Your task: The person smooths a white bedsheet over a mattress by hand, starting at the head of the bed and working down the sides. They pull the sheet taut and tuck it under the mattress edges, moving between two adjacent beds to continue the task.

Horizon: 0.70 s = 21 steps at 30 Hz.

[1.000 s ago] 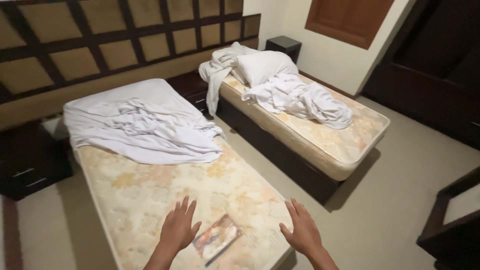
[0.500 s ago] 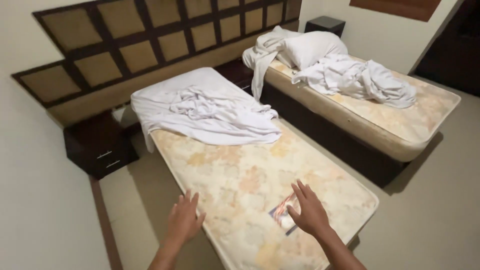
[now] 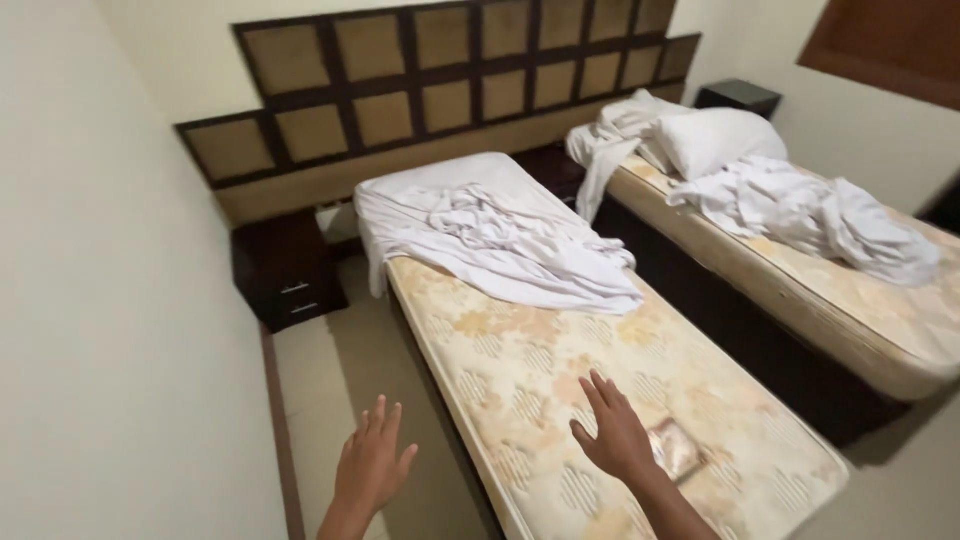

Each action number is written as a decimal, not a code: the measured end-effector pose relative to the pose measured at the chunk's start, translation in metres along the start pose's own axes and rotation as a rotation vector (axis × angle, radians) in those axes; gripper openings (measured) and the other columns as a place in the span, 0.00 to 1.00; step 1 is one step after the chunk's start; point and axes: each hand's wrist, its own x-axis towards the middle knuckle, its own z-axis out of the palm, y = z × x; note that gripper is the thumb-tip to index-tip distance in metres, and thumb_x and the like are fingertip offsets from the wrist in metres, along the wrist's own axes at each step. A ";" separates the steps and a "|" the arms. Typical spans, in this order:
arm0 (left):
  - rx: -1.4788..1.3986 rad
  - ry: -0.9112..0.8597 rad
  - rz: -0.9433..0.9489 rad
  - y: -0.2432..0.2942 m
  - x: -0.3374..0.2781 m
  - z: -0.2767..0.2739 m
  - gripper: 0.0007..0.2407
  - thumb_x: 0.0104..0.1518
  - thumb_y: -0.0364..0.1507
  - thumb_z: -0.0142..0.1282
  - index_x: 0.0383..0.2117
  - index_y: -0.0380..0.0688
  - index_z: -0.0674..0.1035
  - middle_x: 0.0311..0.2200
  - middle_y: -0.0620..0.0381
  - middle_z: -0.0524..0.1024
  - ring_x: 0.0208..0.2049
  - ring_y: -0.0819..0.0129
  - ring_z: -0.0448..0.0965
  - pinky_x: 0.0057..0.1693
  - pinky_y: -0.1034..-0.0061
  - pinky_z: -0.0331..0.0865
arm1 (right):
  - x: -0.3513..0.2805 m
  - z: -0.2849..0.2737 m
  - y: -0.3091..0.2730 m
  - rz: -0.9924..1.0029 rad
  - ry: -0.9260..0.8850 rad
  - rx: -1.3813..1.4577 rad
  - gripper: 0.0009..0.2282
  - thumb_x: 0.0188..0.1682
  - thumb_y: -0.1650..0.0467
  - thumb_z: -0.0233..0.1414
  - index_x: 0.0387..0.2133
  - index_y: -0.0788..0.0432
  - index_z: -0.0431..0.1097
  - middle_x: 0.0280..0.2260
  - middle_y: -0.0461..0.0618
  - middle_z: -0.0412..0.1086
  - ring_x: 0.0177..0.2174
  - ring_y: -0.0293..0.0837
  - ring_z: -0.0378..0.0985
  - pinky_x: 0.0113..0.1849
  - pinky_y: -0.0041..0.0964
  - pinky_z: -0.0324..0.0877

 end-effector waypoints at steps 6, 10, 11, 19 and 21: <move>-0.014 -0.074 -0.056 -0.012 -0.002 -0.022 0.33 0.62 0.44 0.53 0.70 0.48 0.53 0.74 0.48 0.42 0.73 0.49 0.47 0.72 0.57 0.49 | 0.030 0.032 -0.011 -0.042 0.027 0.005 0.34 0.45 0.60 0.59 0.65 0.51 0.55 0.68 0.50 0.50 0.65 0.58 0.54 0.60 0.48 0.59; -0.039 -0.007 -0.051 -0.026 0.017 -0.031 0.32 0.62 0.43 0.53 0.70 0.50 0.54 0.73 0.49 0.44 0.72 0.50 0.49 0.72 0.60 0.51 | 0.053 0.047 -0.027 -0.048 0.000 0.005 0.34 0.44 0.60 0.59 0.65 0.50 0.55 0.68 0.49 0.51 0.65 0.58 0.55 0.60 0.47 0.60; -0.044 -0.036 -0.058 -0.028 0.022 -0.032 0.32 0.62 0.44 0.52 0.70 0.50 0.54 0.73 0.49 0.43 0.72 0.50 0.49 0.72 0.60 0.50 | 0.060 0.053 -0.031 -0.049 -0.009 -0.004 0.34 0.44 0.59 0.59 0.65 0.50 0.55 0.68 0.49 0.51 0.65 0.57 0.54 0.60 0.48 0.59; -0.051 -0.059 -0.043 -0.053 0.105 -0.036 0.32 0.62 0.44 0.52 0.70 0.49 0.54 0.73 0.50 0.44 0.73 0.50 0.49 0.72 0.60 0.51 | 0.146 0.091 -0.043 -0.030 -0.071 -0.010 0.35 0.45 0.59 0.58 0.66 0.50 0.54 0.68 0.49 0.49 0.65 0.57 0.53 0.60 0.48 0.59; -0.052 -0.064 -0.030 -0.061 0.146 -0.043 0.32 0.63 0.44 0.52 0.70 0.49 0.53 0.73 0.50 0.42 0.73 0.49 0.47 0.72 0.59 0.50 | 0.180 0.102 -0.042 -0.057 -0.051 -0.003 0.35 0.45 0.59 0.58 0.66 0.51 0.54 0.69 0.51 0.49 0.65 0.58 0.53 0.61 0.49 0.58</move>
